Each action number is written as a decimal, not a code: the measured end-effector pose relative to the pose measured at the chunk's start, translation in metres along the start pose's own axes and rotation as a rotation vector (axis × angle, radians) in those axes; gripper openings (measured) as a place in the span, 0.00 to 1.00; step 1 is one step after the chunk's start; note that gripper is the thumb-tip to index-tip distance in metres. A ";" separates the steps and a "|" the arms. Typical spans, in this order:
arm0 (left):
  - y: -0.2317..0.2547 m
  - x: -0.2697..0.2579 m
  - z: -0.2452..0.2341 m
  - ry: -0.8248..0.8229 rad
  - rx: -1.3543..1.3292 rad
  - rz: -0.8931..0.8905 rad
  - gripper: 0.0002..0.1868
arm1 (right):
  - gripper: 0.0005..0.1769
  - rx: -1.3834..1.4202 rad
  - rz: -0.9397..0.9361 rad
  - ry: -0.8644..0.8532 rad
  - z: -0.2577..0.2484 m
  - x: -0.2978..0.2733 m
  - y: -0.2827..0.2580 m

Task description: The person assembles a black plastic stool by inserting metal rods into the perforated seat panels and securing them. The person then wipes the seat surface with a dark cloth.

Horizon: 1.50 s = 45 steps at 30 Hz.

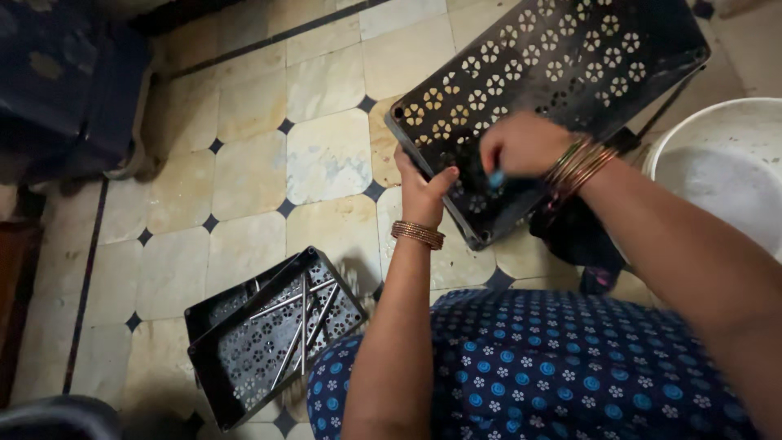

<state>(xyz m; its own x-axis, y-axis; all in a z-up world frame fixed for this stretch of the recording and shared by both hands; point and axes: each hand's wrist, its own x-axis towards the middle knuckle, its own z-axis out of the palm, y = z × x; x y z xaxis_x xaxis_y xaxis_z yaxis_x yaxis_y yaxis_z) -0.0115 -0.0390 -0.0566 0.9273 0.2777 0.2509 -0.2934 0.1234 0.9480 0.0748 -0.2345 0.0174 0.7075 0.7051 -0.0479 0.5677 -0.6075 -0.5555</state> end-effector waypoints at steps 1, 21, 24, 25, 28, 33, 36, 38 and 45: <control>0.001 -0.001 -0.001 0.005 0.041 0.019 0.54 | 0.15 0.192 -0.033 0.160 -0.005 -0.002 0.001; -0.013 0.015 -0.005 0.131 -0.171 -0.078 0.40 | 0.22 -0.430 -0.418 0.338 0.059 0.014 -0.014; -0.010 0.017 -0.006 0.122 -0.172 -0.062 0.41 | 0.25 -0.411 -0.353 0.551 0.055 0.025 -0.022; -0.010 0.019 -0.006 0.118 -0.162 -0.045 0.41 | 0.29 -0.362 -0.290 0.612 0.052 0.031 -0.024; -0.011 0.018 -0.010 0.122 -0.091 -0.006 0.43 | 0.32 -0.278 -0.185 0.621 0.049 0.042 -0.031; -0.013 0.019 -0.015 0.133 -0.063 -0.006 0.43 | 0.21 -0.079 -0.194 0.491 0.057 0.046 -0.051; -0.013 0.022 -0.016 0.148 -0.082 -0.036 0.43 | 0.23 0.166 -0.247 0.503 0.051 0.052 -0.056; -0.012 0.020 -0.017 0.101 -0.035 0.061 0.43 | 0.18 0.281 -0.089 0.388 0.041 0.058 -0.052; 0.005 0.019 -0.010 0.140 0.183 0.064 0.41 | 0.24 1.112 -0.164 0.235 0.035 0.064 -0.042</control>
<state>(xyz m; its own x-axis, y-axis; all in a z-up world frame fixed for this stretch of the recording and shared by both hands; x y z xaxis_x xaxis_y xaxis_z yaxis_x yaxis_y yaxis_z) 0.0022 -0.0235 -0.0490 0.8633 0.4103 0.2940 -0.2918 -0.0696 0.9540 0.0815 -0.1511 0.0088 0.7867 0.5891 0.1844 0.0579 0.2270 -0.9722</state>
